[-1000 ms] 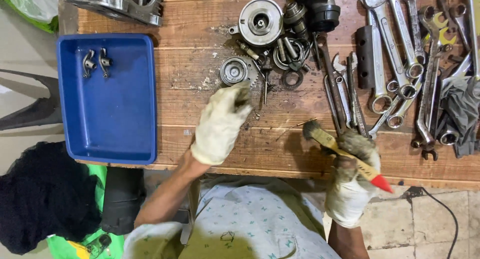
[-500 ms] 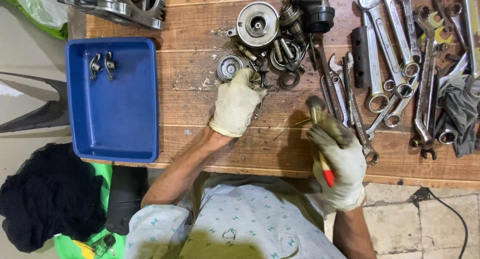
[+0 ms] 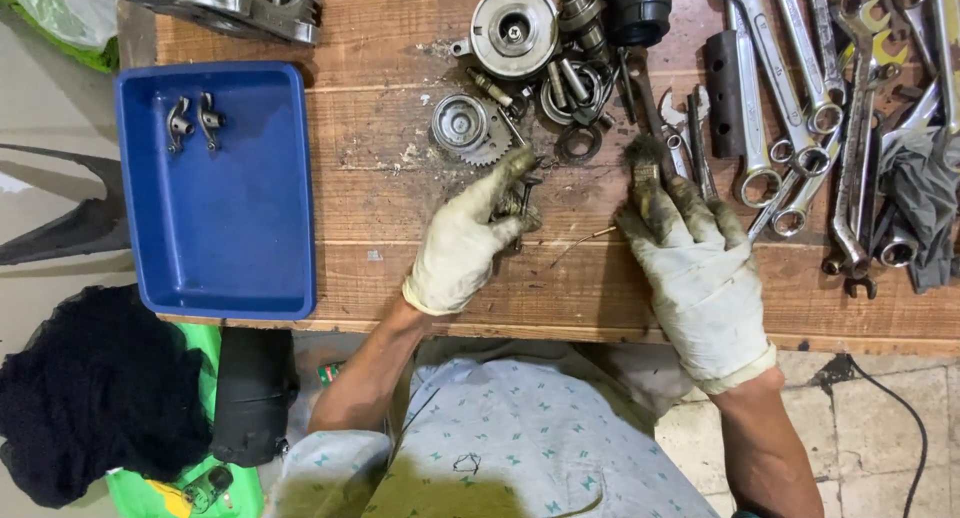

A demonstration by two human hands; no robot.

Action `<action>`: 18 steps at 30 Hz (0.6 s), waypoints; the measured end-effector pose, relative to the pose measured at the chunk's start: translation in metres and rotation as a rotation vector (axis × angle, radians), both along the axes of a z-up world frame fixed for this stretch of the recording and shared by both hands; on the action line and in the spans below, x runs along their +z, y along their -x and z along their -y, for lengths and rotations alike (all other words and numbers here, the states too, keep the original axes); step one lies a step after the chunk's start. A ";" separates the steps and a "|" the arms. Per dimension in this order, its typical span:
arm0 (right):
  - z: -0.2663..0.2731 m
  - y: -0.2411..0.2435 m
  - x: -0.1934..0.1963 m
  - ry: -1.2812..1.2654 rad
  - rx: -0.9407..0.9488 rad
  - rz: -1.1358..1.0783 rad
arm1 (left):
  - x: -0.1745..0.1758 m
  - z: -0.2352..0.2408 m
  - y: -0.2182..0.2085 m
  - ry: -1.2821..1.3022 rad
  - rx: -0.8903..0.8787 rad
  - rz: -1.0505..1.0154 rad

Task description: Cleaning small motorcycle engine components with a brush and organizing them in a tray.

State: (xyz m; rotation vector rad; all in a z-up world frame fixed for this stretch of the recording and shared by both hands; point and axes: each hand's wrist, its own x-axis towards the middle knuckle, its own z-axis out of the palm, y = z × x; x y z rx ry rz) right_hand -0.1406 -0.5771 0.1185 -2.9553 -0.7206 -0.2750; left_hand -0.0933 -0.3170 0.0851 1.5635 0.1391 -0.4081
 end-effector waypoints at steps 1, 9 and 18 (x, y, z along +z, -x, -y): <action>0.001 0.002 -0.002 0.009 -0.006 -0.013 | -0.012 -0.002 0.006 0.038 0.030 0.052; -0.019 0.019 -0.001 -0.109 -0.029 0.095 | -0.016 0.007 0.034 0.389 0.124 0.053; -0.042 0.007 -0.022 0.071 -0.059 0.278 | -0.004 0.011 0.063 0.499 0.247 0.015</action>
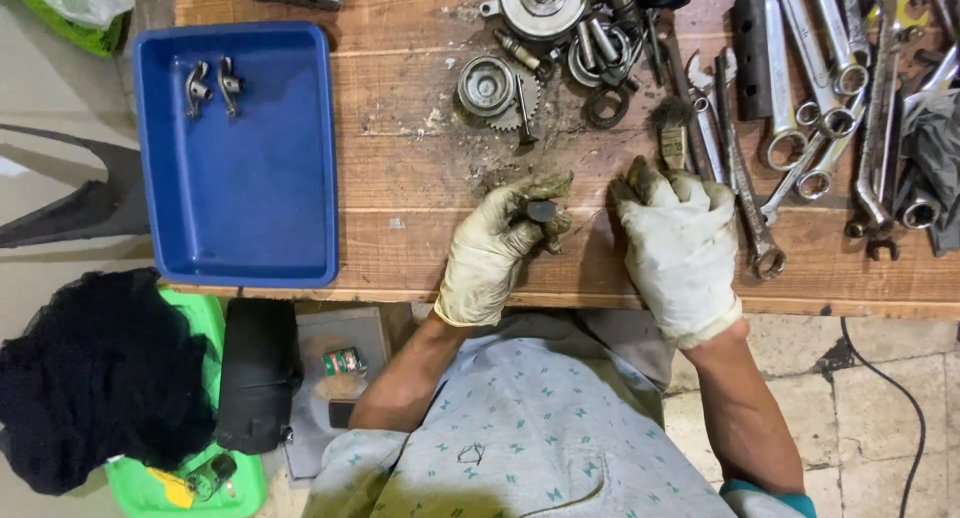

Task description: Cleaning small motorcycle engine components with a brush and organizing them in a tray.

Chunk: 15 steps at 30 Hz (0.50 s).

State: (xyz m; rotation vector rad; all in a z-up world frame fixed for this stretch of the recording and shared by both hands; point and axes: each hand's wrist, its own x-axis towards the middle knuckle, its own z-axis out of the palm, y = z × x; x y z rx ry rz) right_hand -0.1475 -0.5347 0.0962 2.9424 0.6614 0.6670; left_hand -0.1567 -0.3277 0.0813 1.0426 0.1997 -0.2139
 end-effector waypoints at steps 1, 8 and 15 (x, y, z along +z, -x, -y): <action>0.001 -0.001 -0.007 -0.004 0.003 -0.016 | -0.001 -0.001 0.001 -0.024 0.022 0.013; -0.007 -0.010 -0.014 0.037 -0.004 -0.036 | 0.003 -0.003 0.003 -0.025 0.090 0.060; -0.015 -0.009 -0.003 -0.029 -0.021 -0.046 | 0.002 -0.002 0.009 -0.072 0.162 0.087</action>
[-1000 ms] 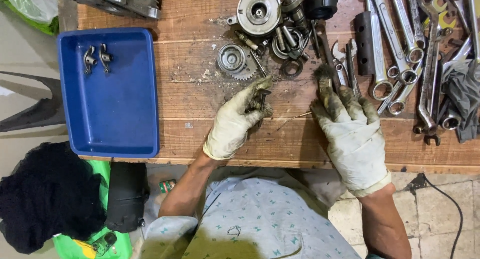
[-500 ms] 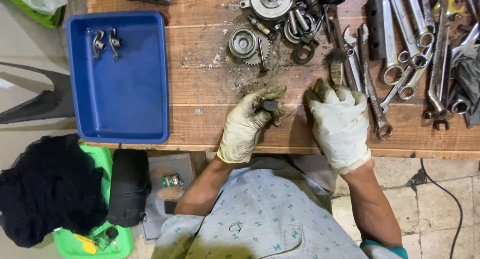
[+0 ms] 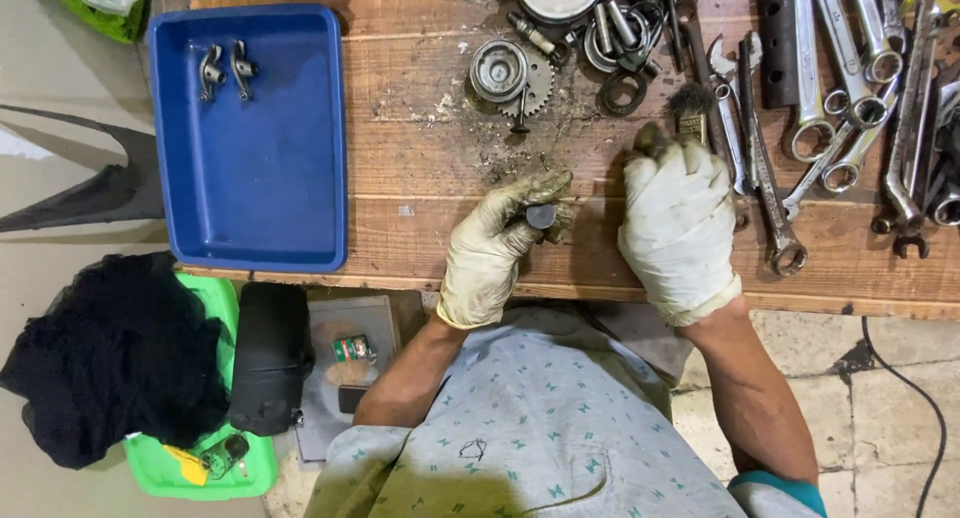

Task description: Cleaning small motorcycle engine components with a brush and organizing them in a tray.

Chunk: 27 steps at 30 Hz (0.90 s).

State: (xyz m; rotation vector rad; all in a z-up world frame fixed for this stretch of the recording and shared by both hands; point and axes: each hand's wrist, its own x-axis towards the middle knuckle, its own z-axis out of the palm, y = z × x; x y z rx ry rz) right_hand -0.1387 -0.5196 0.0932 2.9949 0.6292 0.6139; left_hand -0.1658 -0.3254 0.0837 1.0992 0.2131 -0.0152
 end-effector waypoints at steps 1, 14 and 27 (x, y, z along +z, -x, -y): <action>0.000 0.004 0.003 -0.037 -0.050 -0.039 | -0.001 0.001 0.002 -0.021 0.000 -0.004; 0.004 0.043 0.016 -1.572 -0.123 -0.407 | 0.006 0.032 0.008 -0.416 -0.060 0.040; 0.003 0.068 0.013 -1.790 -0.175 -0.288 | 0.003 0.039 0.003 -0.409 -0.136 0.060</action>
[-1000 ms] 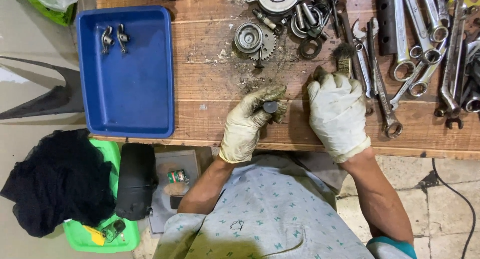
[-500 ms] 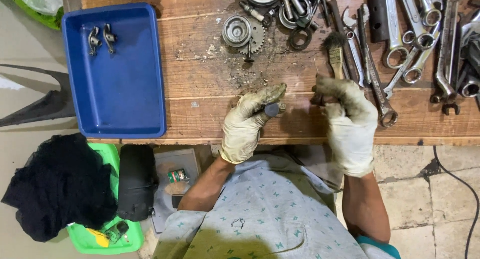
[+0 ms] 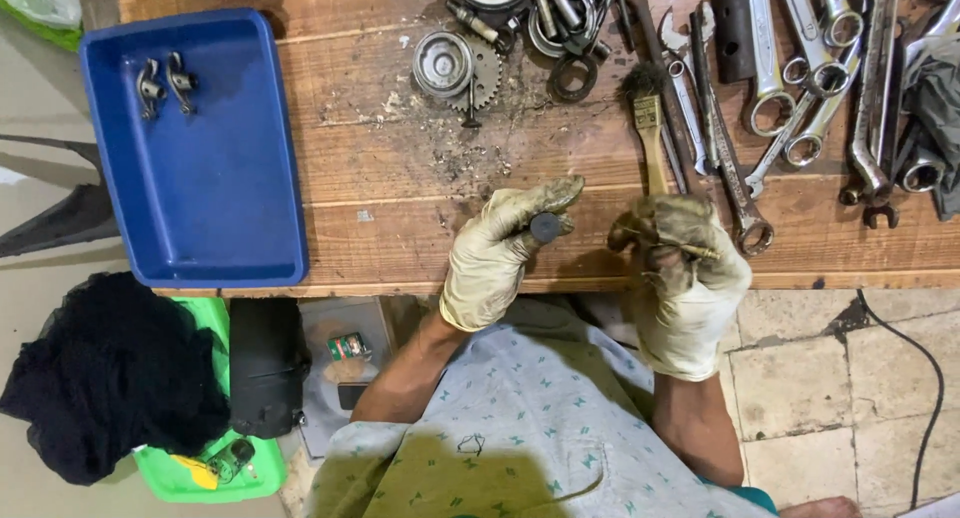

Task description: Cleaning small motorcycle engine components with a brush and organizing them in a tray.

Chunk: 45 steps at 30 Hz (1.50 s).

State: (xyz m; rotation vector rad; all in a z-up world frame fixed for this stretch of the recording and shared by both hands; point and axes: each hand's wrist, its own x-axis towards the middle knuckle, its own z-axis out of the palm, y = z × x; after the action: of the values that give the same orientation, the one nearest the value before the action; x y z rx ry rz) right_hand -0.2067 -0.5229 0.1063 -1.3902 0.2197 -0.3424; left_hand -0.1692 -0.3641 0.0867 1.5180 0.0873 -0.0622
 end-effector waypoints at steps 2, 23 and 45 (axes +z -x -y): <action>0.001 0.002 -0.004 0.044 0.000 -0.025 | 0.005 -0.004 -0.003 -0.038 -0.142 -0.015; -0.014 -0.014 -0.035 0.273 0.012 -0.166 | -0.021 -0.006 -0.008 -0.077 -0.140 0.083; -0.029 0.004 -0.045 0.385 -0.031 -0.072 | -0.048 0.000 0.010 -0.172 0.014 0.122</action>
State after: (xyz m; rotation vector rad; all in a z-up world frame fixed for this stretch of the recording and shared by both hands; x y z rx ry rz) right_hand -0.2111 -0.4935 0.0612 -1.7825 0.2425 -0.3737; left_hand -0.1791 -0.3637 0.0383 1.6889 0.0055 0.0508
